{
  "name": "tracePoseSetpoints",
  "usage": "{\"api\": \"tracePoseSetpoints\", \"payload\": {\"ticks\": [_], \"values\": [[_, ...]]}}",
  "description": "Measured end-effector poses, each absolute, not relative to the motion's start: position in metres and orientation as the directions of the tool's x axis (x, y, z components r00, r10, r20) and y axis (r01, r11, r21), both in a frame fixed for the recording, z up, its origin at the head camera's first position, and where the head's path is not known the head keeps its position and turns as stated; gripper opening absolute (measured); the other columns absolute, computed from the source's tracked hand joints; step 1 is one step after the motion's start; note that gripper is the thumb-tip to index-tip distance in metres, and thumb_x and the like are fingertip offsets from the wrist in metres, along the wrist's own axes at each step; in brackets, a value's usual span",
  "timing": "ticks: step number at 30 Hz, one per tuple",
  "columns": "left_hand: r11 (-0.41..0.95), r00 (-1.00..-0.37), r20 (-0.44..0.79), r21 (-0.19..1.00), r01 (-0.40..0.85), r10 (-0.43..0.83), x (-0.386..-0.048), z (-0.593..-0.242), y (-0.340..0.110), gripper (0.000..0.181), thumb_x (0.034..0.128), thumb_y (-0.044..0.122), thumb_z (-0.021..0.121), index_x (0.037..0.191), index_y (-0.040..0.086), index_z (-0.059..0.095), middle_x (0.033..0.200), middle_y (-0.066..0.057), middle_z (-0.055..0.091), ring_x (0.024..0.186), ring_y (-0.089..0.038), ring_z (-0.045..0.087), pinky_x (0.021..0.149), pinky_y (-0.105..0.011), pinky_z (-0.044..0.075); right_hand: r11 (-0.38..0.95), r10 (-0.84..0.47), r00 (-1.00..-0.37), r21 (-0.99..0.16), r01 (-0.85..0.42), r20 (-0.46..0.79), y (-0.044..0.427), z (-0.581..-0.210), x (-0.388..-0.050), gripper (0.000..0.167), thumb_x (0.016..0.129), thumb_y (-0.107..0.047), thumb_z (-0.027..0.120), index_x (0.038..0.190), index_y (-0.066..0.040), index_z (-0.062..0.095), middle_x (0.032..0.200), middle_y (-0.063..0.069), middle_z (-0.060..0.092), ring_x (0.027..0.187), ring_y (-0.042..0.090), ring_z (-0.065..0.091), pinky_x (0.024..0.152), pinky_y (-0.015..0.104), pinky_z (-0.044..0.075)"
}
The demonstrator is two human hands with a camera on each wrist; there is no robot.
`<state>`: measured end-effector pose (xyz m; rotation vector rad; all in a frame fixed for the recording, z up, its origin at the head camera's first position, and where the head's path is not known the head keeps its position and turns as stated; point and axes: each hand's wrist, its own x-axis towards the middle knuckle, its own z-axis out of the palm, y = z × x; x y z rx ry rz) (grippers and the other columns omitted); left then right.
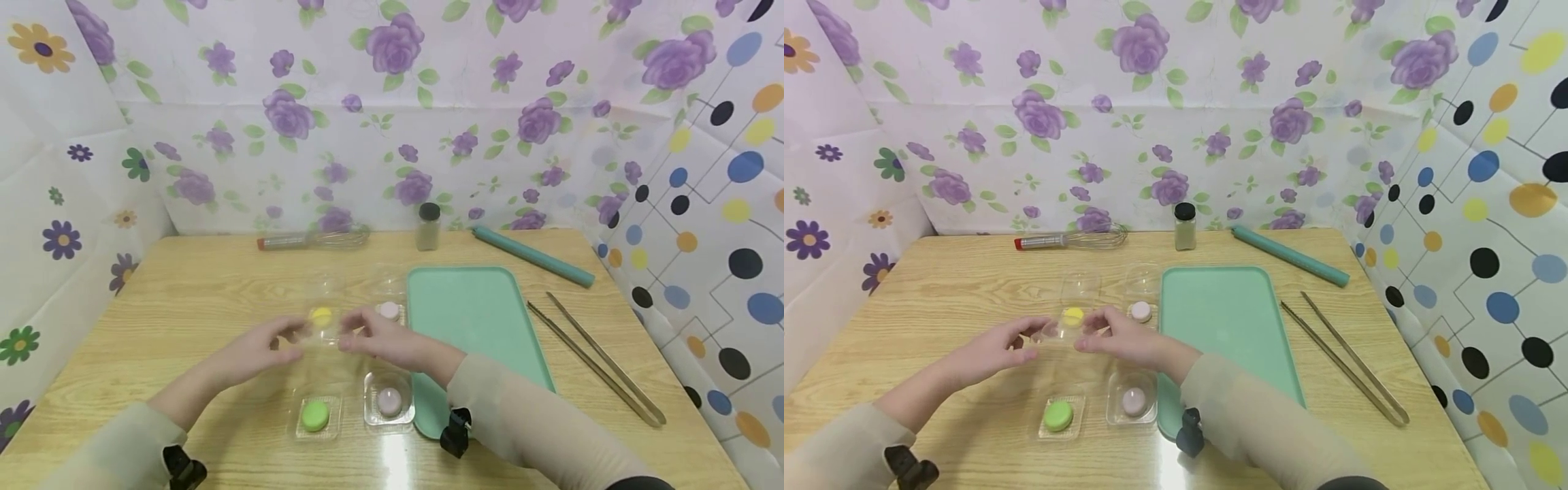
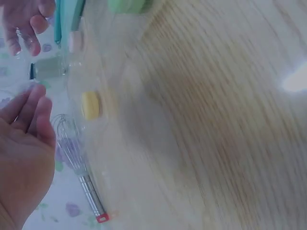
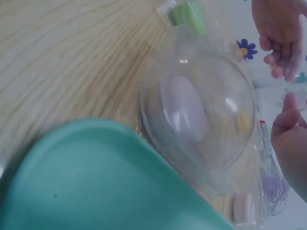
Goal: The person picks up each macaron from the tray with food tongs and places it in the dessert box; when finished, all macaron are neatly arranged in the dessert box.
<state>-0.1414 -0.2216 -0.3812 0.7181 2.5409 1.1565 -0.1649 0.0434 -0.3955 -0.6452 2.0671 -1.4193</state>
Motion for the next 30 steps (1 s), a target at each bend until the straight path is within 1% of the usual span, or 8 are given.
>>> {"api": "tracePoseSetpoints", "payload": {"ticks": [3, 6, 10, 13, 19, 21, 24, 30], "values": [[0.544, -0.838, -0.054, 0.783, 0.302, 0.542, -0.141, -0.379, -0.221, 0.051, 0.0872, 0.025, 0.065, 0.131, 0.003, 0.049, 0.116, -0.005, 0.058, 0.104, -0.024, 0.05, 0.083, -0.037, 0.044, 0.334, -0.659, -0.743, -0.932, -0.145, -0.12, 0.042, -0.396, -0.162, 0.052, 0.083, -0.037, 0.069, 0.125, -0.016, 0.047, 0.12, 0.0, 0.051, 0.097, 0.015, 0.054, 0.08, 0.03, 0.049], [0.548, -0.833, -0.046, 0.773, 0.32, 0.551, -0.139, -0.376, -0.221, 0.055, 0.0817, 0.025, 0.07, 0.13, 0.006, 0.05, 0.115, -0.004, 0.057, 0.103, -0.024, 0.049, 0.079, -0.035, 0.044, 0.347, -0.652, -0.753, -0.918, -0.193, -0.088, 0.042, -0.396, -0.159, 0.052, 0.078, -0.033, 0.075, 0.121, -0.018, 0.05, 0.112, 0.001, 0.053, 0.091, 0.015, 0.053, 0.072, 0.029, 0.049], [0.58, -0.828, -0.048, 0.737, 0.349, 0.559, -0.135, -0.375, -0.221, 0.065, 0.0747, 0.031, 0.076, 0.13, 0.008, 0.049, 0.118, -0.002, 0.055, 0.105, -0.024, 0.048, 0.082, -0.041, 0.043, 0.413, -0.649, -0.757, -0.873, -0.26, -0.082, 0.042, -0.398, -0.154, 0.061, 0.072, -0.038, 0.079, 0.122, -0.021, 0.049, 0.103, -0.001, 0.053, 0.09, 0.014, 0.051, 0.068, 0.028, 0.047], [0.605, -0.823, -0.065, 0.711, 0.358, 0.564, -0.132, -0.376, -0.221, 0.072, 0.0705, 0.037, 0.079, 0.129, 0.009, 0.049, 0.121, -0.002, 0.052, 0.108, -0.027, 0.046, 0.084, -0.046, 0.043, 0.458, -0.671, -0.738, -0.823, -0.335, -0.072, 0.041, -0.4, -0.151, 0.067, 0.07, -0.043, 0.08, 0.125, -0.021, 0.048, 0.107, -0.002, 0.052, 0.093, 0.013, 0.05, 0.07, 0.026, 0.046], [0.634, -0.789, -0.086, 0.651, 0.418, 0.609, -0.121, -0.384, -0.218, 0.075, 0.0648, 0.04, 0.082, 0.125, 0.009, 0.048, 0.124, -0.004, 0.049, 0.11, -0.031, 0.046, 0.088, -0.05, 0.041, 0.491, -0.755, -0.656, -0.671, -0.556, -0.01, 0.038, -0.406, -0.143, 0.082, 0.068, -0.048, 0.08, 0.131, -0.008, 0.046, 0.126, 0.001, 0.049, 0.103, 0.012, 0.048, 0.086, 0.023, 0.043], [0.638, -0.784, -0.082, 0.635, 0.435, 0.615, -0.116, -0.386, -0.218, 0.076, 0.0633, 0.04, 0.082, 0.123, 0.009, 0.048, 0.123, -0.003, 0.049, 0.11, -0.03, 0.045, 0.087, -0.05, 0.041, 0.501, -0.775, -0.632, -0.602, -0.621, 0.007, 0.036, -0.406, -0.14, 0.085, 0.066, -0.05, 0.08, 0.132, -0.007, 0.046, 0.126, 0.002, 0.051, 0.108, 0.013, 0.047, 0.092, 0.025, 0.04], [0.652, -0.784, -0.086, 0.613, 0.445, 0.615, -0.11, -0.389, -0.217, 0.076, 0.0602, 0.04, 0.084, 0.121, 0.012, 0.048, 0.122, 0.001, 0.048, 0.109, -0.029, 0.045, 0.088, -0.05, 0.04, 0.516, -0.794, -0.607, -0.523, -0.678, 0.003, 0.034, -0.404, -0.134, 0.086, 0.066, -0.053, 0.079, 0.132, -0.008, 0.047, 0.122, 0.001, 0.051, 0.112, 0.014, 0.043, 0.095, 0.027, 0.036], [0.665, -0.777, -0.077, 0.574, 0.478, 0.625, -0.099, -0.395, -0.218, 0.075, 0.0577, 0.04, 0.085, 0.118, 0.015, 0.048, 0.118, 0.006, 0.047, 0.108, -0.025, 0.044, 0.087, -0.05, 0.04, 0.552, -0.807, -0.589, -0.417, -0.722, -0.048, 0.029, -0.403, -0.125, 0.085, 0.065, -0.062, 0.074, 0.13, -0.013, 0.048, 0.118, -0.005, 0.049, 0.108, 0.011, 0.041, 0.09, 0.027, 0.035]]}}
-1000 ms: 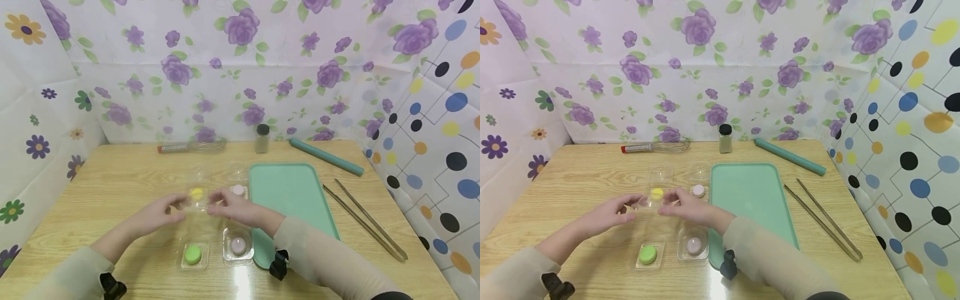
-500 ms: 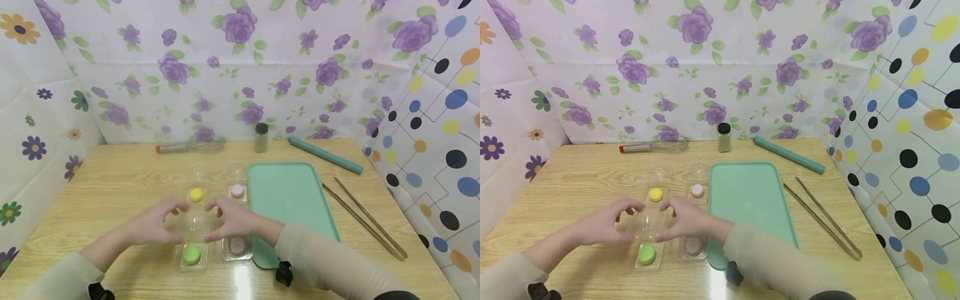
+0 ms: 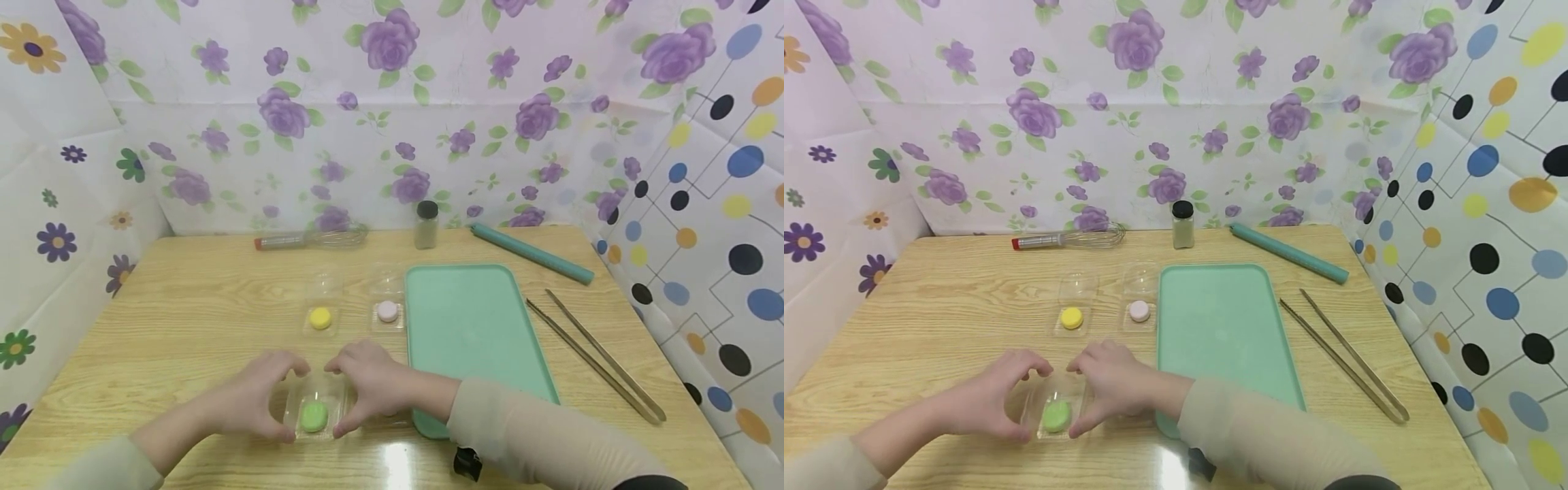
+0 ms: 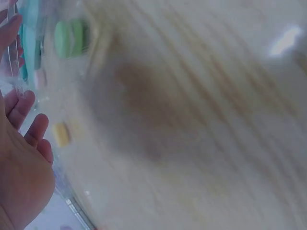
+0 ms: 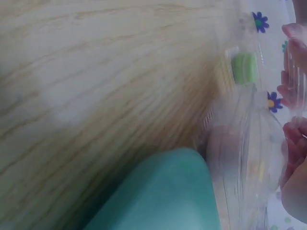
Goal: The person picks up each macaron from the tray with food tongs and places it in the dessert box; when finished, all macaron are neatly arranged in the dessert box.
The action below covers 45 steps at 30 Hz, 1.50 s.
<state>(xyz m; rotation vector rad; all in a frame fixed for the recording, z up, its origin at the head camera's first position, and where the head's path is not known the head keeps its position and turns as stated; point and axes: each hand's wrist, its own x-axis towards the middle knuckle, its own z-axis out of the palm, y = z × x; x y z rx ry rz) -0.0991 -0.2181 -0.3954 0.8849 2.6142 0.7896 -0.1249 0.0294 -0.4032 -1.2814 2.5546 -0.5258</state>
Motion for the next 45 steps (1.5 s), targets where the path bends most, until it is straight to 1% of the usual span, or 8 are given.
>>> {"api": "tracePoseSetpoints", "payload": {"ticks": [4, 8, 16, 21, 28, 33, 40, 45], "values": [[0.675, -0.774, -0.068, 0.541, 0.502, 0.63, -0.094, -0.399, -0.219, 0.076, 0.0573, 0.044, 0.084, 0.119, 0.017, 0.049, 0.118, 0.009, 0.049, 0.109, -0.021, 0.042, 0.087, -0.051, 0.04, 0.561, -0.816, -0.576, -0.3, -0.771, -0.046, 0.026, -0.406, -0.119, 0.086, 0.065, -0.068, 0.069, 0.129, -0.014, 0.049, 0.119, -0.005, 0.049, 0.105, 0.011, 0.041, 0.086, 0.026, 0.036], [0.676, -0.759, -0.042, 0.49, 0.551, 0.649, -0.093, -0.404, -0.219, 0.078, 0.0558, 0.047, 0.084, 0.12, 0.017, 0.05, 0.117, 0.012, 0.049, 0.105, -0.016, 0.042, 0.086, -0.047, 0.04, 0.571, -0.818, -0.573, -0.174, -0.802, -0.042, 0.024, -0.408, -0.114, 0.088, 0.064, -0.073, 0.065, 0.129, -0.015, 0.05, 0.12, -0.005, 0.05, 0.105, 0.011, 0.042, 0.082, 0.024, 0.035], [0.673, -0.743, -0.023, 0.443, 0.593, 0.669, -0.093, -0.411, -0.219, 0.078, 0.0563, 0.048, 0.083, 0.12, 0.016, 0.05, 0.118, 0.013, 0.046, 0.105, -0.013, 0.041, 0.088, -0.046, 0.038, 0.569, -0.822, -0.567, -0.04, -0.821, -0.061, 0.02, -0.41, -0.111, 0.088, 0.065, -0.078, 0.059, 0.128, -0.018, 0.05, 0.116, -0.007, 0.052, 0.101, 0.011, 0.043, 0.077, 0.024, 0.032], [0.669, -0.74, 0.005, 0.423, 0.611, 0.672, -0.093, -0.415, -0.219, 0.078, 0.0589, 0.052, 0.081, 0.119, 0.013, 0.051, 0.117, 0.01, 0.047, 0.105, -0.015, 0.043, 0.087, -0.047, 0.04, 0.584, -0.811, -0.581, -0.034, -0.811, -0.07, 0.019, -0.413, -0.111, 0.087, 0.066, -0.076, 0.061, 0.129, -0.017, 0.05, 0.117, -0.006, 0.052, 0.101, 0.011, 0.043, 0.077, 0.024, 0.033], [0.667, -0.742, -0.011, 0.446, 0.597, 0.671, -0.093, -0.418, -0.221, 0.075, 0.061, 0.051, 0.081, 0.117, 0.011, 0.051, 0.115, 0.009, 0.048, 0.106, -0.017, 0.046, 0.09, -0.044, 0.043, 0.598, -0.801, -0.592, -0.1, -0.795, -0.091, 0.017, -0.413, -0.113, 0.085, 0.067, -0.077, 0.058, 0.13, -0.019, 0.051, 0.118, -0.007, 0.053, 0.101, 0.01, 0.044, 0.078, 0.025, 0.033], [0.663, -0.741, -0.014, 0.458, 0.592, 0.671, -0.093, -0.418, -0.223, 0.078, 0.0609, 0.054, 0.08, 0.12, 0.012, 0.05, 0.117, 0.011, 0.047, 0.108, -0.015, 0.046, 0.09, -0.043, 0.044, 0.606, -0.796, -0.599, -0.115, -0.787, -0.087, 0.017, -0.412, -0.113, 0.08, 0.07, -0.076, 0.057, 0.128, -0.02, 0.053, 0.118, -0.008, 0.054, 0.101, 0.01, 0.044, 0.078, 0.026, 0.033], [0.661, -0.747, -0.006, 0.473, 0.583, 0.664, -0.092, -0.423, -0.224, 0.077, 0.064, 0.059, 0.074, 0.122, 0.014, 0.051, 0.119, 0.011, 0.046, 0.112, -0.016, 0.044, 0.092, -0.046, 0.043, 0.615, -0.788, -0.608, -0.116, -0.78, -0.096, 0.015, -0.41, -0.111, 0.076, 0.068, -0.074, 0.061, 0.123, -0.022, 0.054, 0.113, -0.01, 0.056, 0.098, 0.009, 0.045, 0.077, 0.025, 0.032], [0.681, -0.762, 0.011, 0.441, 0.585, 0.647, -0.099, -0.424, -0.224, 0.078, 0.0663, 0.059, 0.073, 0.123, 0.01, 0.052, 0.12, 0.005, 0.049, 0.11, -0.019, 0.047, 0.091, -0.046, 0.044, 0.66, -0.751, -0.649, -0.133, -0.739, -0.12, 0.012, -0.409, -0.116, 0.074, 0.07, -0.07, 0.063, 0.124, -0.02, 0.055, 0.115, -0.007, 0.056, 0.101, 0.011, 0.046, 0.081, 0.028, 0.035]]}}
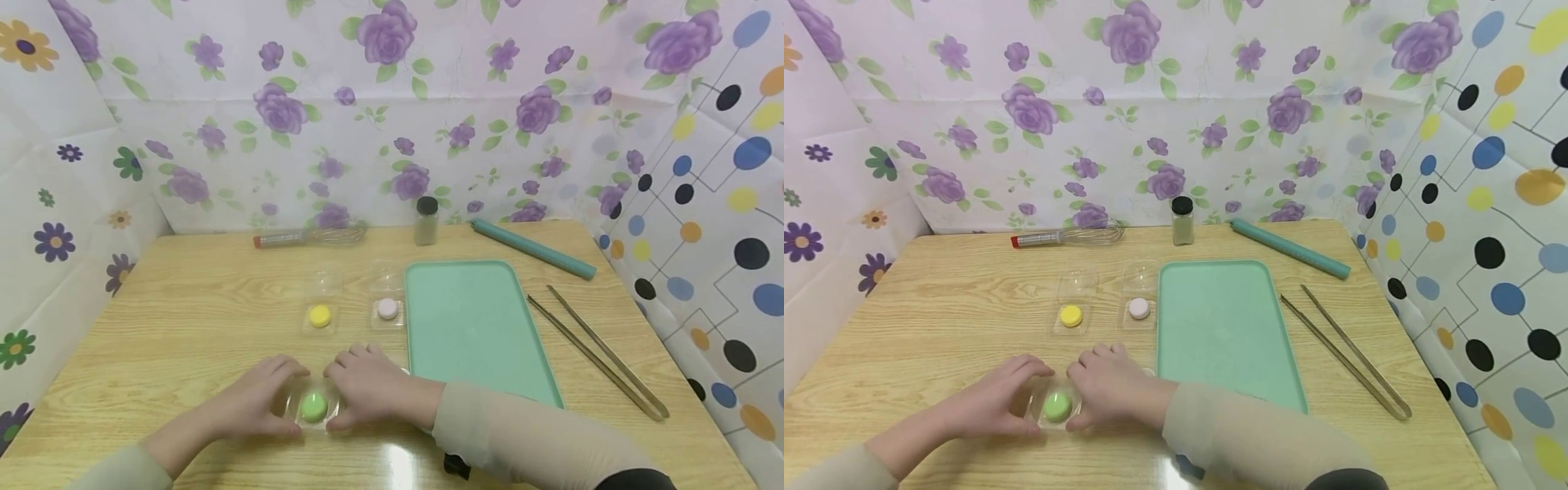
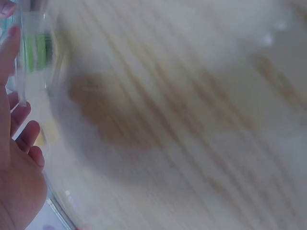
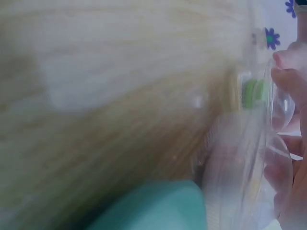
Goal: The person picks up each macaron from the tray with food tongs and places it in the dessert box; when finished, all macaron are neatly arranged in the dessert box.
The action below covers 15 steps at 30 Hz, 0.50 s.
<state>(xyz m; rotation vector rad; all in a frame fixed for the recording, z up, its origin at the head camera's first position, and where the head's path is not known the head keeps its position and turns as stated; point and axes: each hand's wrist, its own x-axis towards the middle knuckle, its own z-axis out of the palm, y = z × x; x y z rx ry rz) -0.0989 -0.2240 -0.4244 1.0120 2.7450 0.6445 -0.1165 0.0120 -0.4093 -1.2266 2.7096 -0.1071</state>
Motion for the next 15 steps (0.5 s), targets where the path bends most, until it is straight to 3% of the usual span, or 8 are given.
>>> {"api": "tracePoseSetpoints", "payload": {"ticks": [6, 15], "values": [[0.709, -0.782, 0.011, 0.414, 0.571, 0.624, -0.1061, -0.4252, -0.2278, 0.081, 0.0684, 0.062, 0.069, 0.125, 0.006, 0.053, 0.123, -0.007, 0.051, 0.113, -0.029, 0.048, 0.094, -0.051, 0.041, 0.713, -0.701, -0.697, -0.173, -0.68, -0.152, 0.0093, -0.4075, -0.1254, 0.074, 0.071, -0.068, 0.063, 0.127, -0.021, 0.054, 0.123, -0.006, 0.055, 0.105, 0.013, 0.046, 0.085, 0.03, 0.036], [0.668, -0.741, 0.075, 0.379, 0.64, 0.667, -0.1086, -0.4258, -0.2312, 0.074, 0.0692, 0.059, 0.069, 0.121, 0.009, 0.056, 0.117, 0.0, 0.052, 0.106, -0.02, 0.049, 0.089, -0.047, 0.043, 0.721, -0.692, -0.705, -0.179, -0.669, -0.152, 0.0068, -0.4077, -0.1253, 0.076, 0.068, -0.068, 0.066, 0.125, -0.021, 0.054, 0.12, -0.007, 0.055, 0.102, 0.012, 0.046, 0.086, 0.03, 0.035]]}}
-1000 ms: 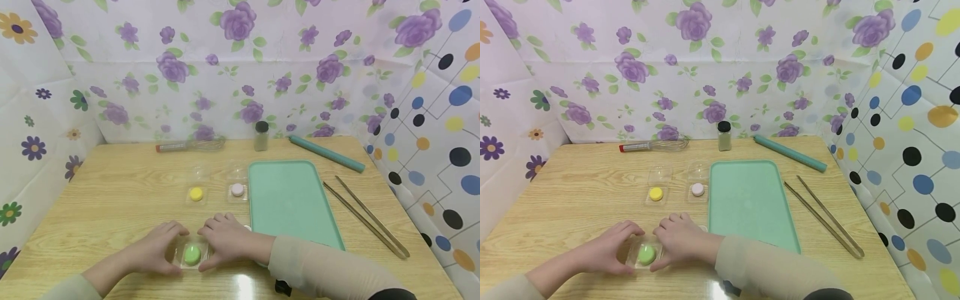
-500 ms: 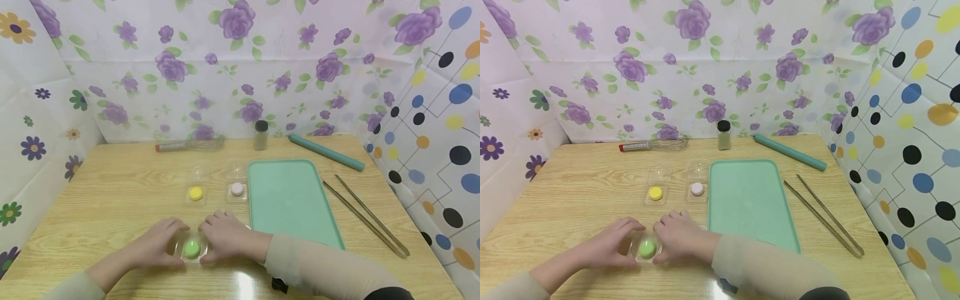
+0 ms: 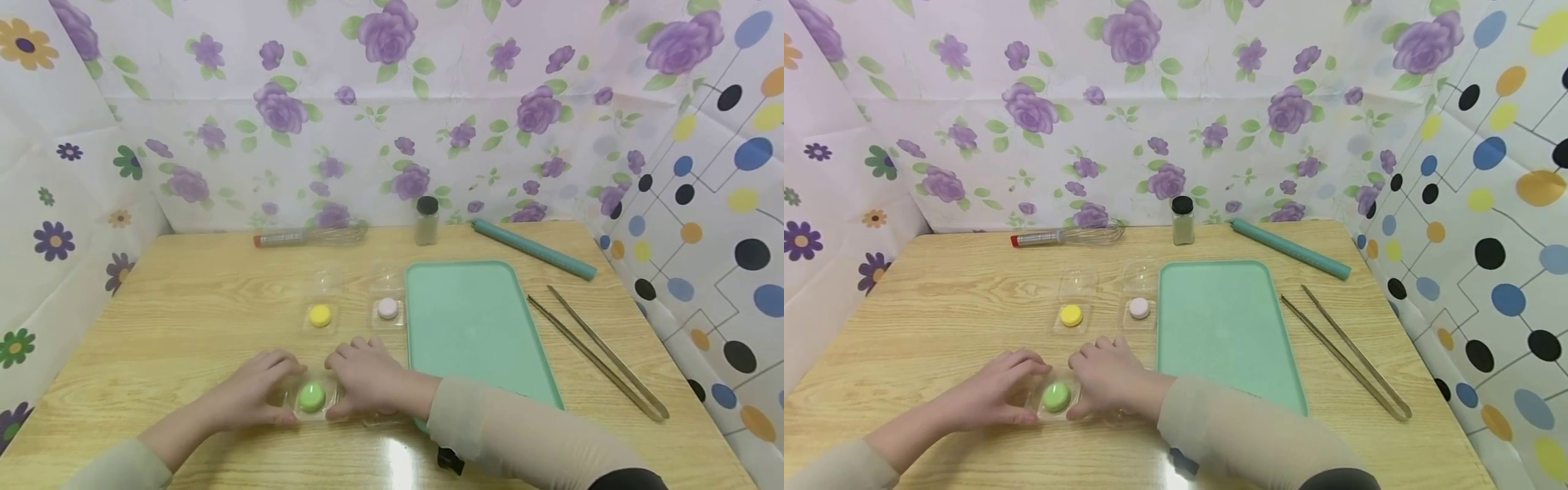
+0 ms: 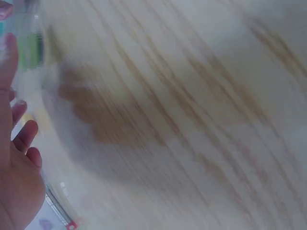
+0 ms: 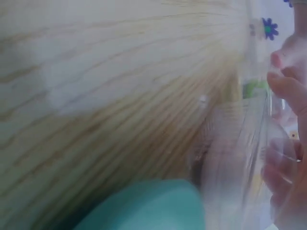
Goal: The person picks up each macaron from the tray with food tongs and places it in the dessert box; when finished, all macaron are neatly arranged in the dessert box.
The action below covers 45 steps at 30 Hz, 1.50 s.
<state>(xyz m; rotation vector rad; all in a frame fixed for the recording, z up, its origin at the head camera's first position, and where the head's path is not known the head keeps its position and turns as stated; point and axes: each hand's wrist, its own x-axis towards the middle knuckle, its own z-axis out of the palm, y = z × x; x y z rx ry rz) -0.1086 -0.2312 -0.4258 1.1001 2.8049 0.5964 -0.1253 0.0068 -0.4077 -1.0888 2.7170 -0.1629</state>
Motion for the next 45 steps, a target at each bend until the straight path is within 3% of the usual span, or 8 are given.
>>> {"api": "tracePoseSetpoints", "payload": {"ticks": [11, 16, 25, 33, 45], "values": [[0.686, -0.746, 0.023, 0.376, 0.623, 0.665, -0.109, -0.421, -0.23, 0.073, 0.0682, 0.06, 0.071, 0.12, 0.01, 0.055, 0.118, 0.001, 0.053, 0.107, -0.021, 0.049, 0.09, -0.048, 0.043, 0.691, -0.714, -0.685, -0.301, -0.657, -0.142, 0.016, -0.409, -0.132, 0.066, 0.072, -0.059, 0.07, 0.125, -0.022, 0.056, 0.12, -0.01, 0.056, 0.102, 0.01, 0.045, 0.085, 0.03, 0.035], [0.694, -0.754, 0.017, 0.375, 0.614, 0.657, -0.109, -0.419, -0.23, 0.073, 0.0663, 0.06, 0.073, 0.119, 0.012, 0.056, 0.117, 0.003, 0.054, 0.106, -0.02, 0.049, 0.089, -0.048, 0.042, 0.656, -0.729, -0.676, -0.393, -0.644, -0.109, 0.032, -0.41, -0.143, 0.064, 0.076, -0.053, 0.07, 0.126, -0.015, 0.057, 0.119, -0.005, 0.059, 0.106, 0.012, 0.05, 0.091, 0.029, 0.039], [0.701, -0.774, 0.036, 0.4, 0.591, 0.632, -0.116, -0.414, -0.23, 0.078, 0.0618, 0.059, 0.077, 0.117, 0.009, 0.054, 0.116, -0.001, 0.054, 0.107, -0.024, 0.051, 0.09, -0.048, 0.044, 0.644, -0.673, -0.739, -0.526, -0.556, -0.042, 0.07, -0.406, -0.165, 0.062, 0.078, -0.044, 0.072, 0.127, -0.011, 0.056, 0.123, 0.0, 0.057, 0.114, 0.017, 0.05, 0.096, 0.037, 0.04], [0.692, -0.788, 0.065, 0.437, 0.574, 0.613, -0.149, -0.393, -0.208, 0.086, 0.065, 0.046, 0.081, 0.131, 0.003, 0.046, 0.128, -0.013, 0.051, 0.118, -0.035, 0.045, 0.098, -0.055, 0.036, 0.607, -0.616, -0.787, -0.622, -0.495, 0.026, 0.095, -0.397, -0.191, 0.062, 0.079, -0.037, 0.073, 0.127, -0.005, 0.053, 0.123, 0.008, 0.057, 0.111, 0.027, 0.053, 0.092, 0.038, 0.044], [0.717, -0.795, 0.02, 0.419, 0.557, 0.606, -0.212, -0.376, -0.153, 0.091, 0.0725, 0.048, 0.075, 0.141, 0.002, 0.036, 0.137, -0.016, 0.046, 0.125, -0.034, 0.041, 0.105, -0.051, 0.029, 0.666, -0.5, -0.866, -0.65, -0.365, -0.026, 0.125, -0.397, -0.228, 0.067, 0.082, -0.038, 0.07, 0.136, -0.007, 0.046, 0.13, 0.009, 0.052, 0.112, 0.031, 0.051, 0.091, 0.04, 0.045]]}}
